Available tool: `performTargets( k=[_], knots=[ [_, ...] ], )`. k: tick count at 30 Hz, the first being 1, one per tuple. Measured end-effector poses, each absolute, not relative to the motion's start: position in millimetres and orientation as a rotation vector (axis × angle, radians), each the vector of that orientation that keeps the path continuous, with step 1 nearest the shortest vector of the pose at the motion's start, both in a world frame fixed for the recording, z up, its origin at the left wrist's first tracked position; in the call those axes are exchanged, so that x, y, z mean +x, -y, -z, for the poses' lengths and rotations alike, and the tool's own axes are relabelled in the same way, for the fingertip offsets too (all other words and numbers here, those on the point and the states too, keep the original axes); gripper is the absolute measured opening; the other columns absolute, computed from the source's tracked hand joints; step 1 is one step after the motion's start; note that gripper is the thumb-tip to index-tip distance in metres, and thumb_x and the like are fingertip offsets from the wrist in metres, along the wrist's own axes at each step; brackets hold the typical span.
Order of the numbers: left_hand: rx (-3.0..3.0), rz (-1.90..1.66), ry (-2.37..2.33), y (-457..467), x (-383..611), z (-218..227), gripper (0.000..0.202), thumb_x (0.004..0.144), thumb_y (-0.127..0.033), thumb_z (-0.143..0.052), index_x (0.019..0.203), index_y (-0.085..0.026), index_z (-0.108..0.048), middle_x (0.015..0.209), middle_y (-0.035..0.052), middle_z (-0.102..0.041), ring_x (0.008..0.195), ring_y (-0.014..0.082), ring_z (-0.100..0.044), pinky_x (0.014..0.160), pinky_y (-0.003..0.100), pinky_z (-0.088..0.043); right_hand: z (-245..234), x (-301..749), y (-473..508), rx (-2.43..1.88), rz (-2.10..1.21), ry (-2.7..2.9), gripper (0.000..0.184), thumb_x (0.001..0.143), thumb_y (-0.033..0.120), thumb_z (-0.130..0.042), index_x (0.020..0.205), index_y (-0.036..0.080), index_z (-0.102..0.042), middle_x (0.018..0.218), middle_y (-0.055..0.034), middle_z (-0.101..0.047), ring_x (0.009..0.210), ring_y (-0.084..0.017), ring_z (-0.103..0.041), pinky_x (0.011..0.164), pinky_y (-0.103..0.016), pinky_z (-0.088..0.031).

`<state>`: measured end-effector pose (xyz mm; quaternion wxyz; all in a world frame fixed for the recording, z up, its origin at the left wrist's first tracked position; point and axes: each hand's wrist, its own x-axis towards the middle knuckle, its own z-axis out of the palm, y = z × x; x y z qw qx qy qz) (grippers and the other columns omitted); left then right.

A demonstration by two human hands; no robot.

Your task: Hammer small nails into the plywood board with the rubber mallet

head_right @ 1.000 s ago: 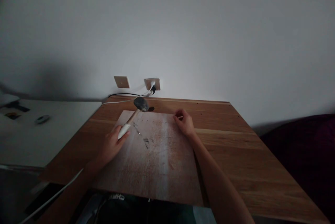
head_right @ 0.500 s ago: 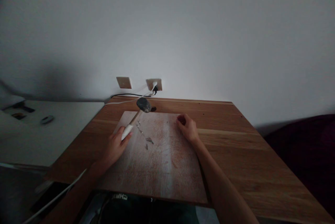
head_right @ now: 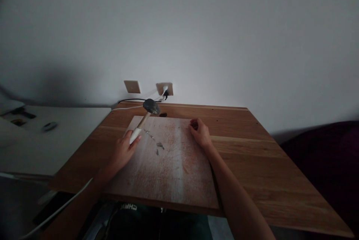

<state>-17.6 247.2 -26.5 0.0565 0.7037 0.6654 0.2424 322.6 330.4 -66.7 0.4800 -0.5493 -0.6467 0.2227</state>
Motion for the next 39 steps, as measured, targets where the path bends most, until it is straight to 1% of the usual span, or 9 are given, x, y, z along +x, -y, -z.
performTargets(
  k=[6, 9, 12, 18, 25, 27, 32, 39],
  knots=[
    [2.139, -0.731, -1.945, -250.5, -20.5, 33.1, 0.02, 0.099, -0.04, -0.049, 0.095, -0.022, -0.057, 0.073, 0.0031, -0.065, 0.071, 0.0226, -0.067, 0.06, 0.027, -0.038, 62.1, 318.6, -322.1, -1.363, -0.397, 1.702, 0.017, 0.087, 0.033, -0.055, 0.094, 0.02, -0.065, 0.09, -0.0079, -0.072, 0.074, -0.02, -0.068, 0.073, -0.034, -0.057],
    [2.096, -0.752, -1.923, -250.4, -21.0, 31.2, 0.019, 0.098, -0.04, -0.051, 0.095, -0.022, -0.056, 0.072, 0.0019, -0.065, 0.071, 0.0221, -0.066, 0.061, 0.027, -0.038, 62.0, 315.3, -320.0, -1.316, -0.271, 1.823, 0.018, 0.091, 0.028, -0.053, 0.096, 0.021, -0.068, 0.097, -0.0088, -0.072, 0.077, -0.02, -0.068, 0.075, -0.034, -0.058],
    [2.058, -0.785, -1.902, -250.3, -21.0, 27.8, 0.019, 0.096, -0.04, -0.052, 0.091, -0.023, -0.056, 0.07, 0.0009, -0.063, 0.07, 0.0216, -0.065, 0.061, 0.027, -0.038, 63.6, 314.1, -319.0, -1.303, -0.187, 1.921, 0.02, 0.093, 0.026, -0.051, 0.097, 0.02, -0.07, 0.101, -0.0107, -0.071, 0.081, -0.021, -0.068, 0.079, -0.037, -0.058],
    [2.028, -0.895, -1.806, -250.3, -22.5, 24.8, 0.021, 0.094, -0.043, -0.052, 0.087, -0.023, -0.054, 0.069, -0.0004, -0.061, 0.067, 0.02, -0.063, 0.062, 0.028, -0.039, 62.3, 313.3, -317.1, -1.33, -0.128, 1.968, 0.022, 0.094, 0.023, -0.051, 0.105, 0.019, -0.07, 0.103, -0.0121, -0.071, 0.086, -0.024, -0.069, 0.081, -0.038, -0.058],
    [2.001, -0.879, -1.811, -249.7, -22.3, 23.7, 0.024, 0.093, -0.045, -0.052, 0.083, -0.023, -0.051, 0.064, -0.0023, -0.056, 0.061, 0.0186, -0.059, 0.059, 0.027, -0.035, 61.2, 312.0, -316.6, -1.362, -0.128, 1.995, 0.026, 0.095, 0.022, -0.049, 0.114, 0.02, -0.067, 0.105, -0.012, -0.072, 0.087, -0.024, -0.068, 0.083, -0.039, -0.057],
    [1.995, -0.872, -1.788, -249.4, -22.6, 22.8, 0.026, 0.092, -0.047, -0.051, 0.08, -0.023, -0.05, 0.064, -0.0024, -0.056, 0.061, 0.0181, -0.058, 0.059, 0.027, -0.035, 61.7, 312.6, -317.0, -1.353, -0.123, 1.997, 0.024, 0.095, 0.022, -0.05, 0.112, 0.02, -0.067, 0.103, -0.0117, -0.072, 0.089, -0.025, -0.067, 0.083, -0.039, -0.057],
    [1.947, -0.918, -1.735, -249.9, -24.4, 21.8, 0.029, 0.091, -0.05, -0.05, 0.082, -0.023, -0.052, 0.066, -0.0022, -0.057, 0.063, 0.018, -0.059, 0.061, 0.028, -0.039, 62.8, 313.6, -318.3, -1.315, -0.074, 2.03, 0.019, 0.096, 0.023, -0.05, 0.099, 0.02, -0.069, 0.1, -0.0126, -0.072, 0.095, -0.028, -0.065, 0.085, -0.042, -0.056],
    [1.921, -0.963, -1.759, -252.3, -25.9, 23.5, 0.028, 0.09, -0.051, -0.05, 0.084, -0.023, -0.053, 0.065, -0.0031, -0.055, 0.063, 0.018, -0.058, 0.06, 0.028, -0.038, 63.8, 314.2, -319.9, -1.242, -0.051, 2.006, 0.019, 0.095, 0.021, -0.051, 0.098, 0.021, -0.07, 0.098, -0.0116, -0.073, 0.1, -0.029, -0.063, 0.089, -0.043, -0.054]
  ],
)
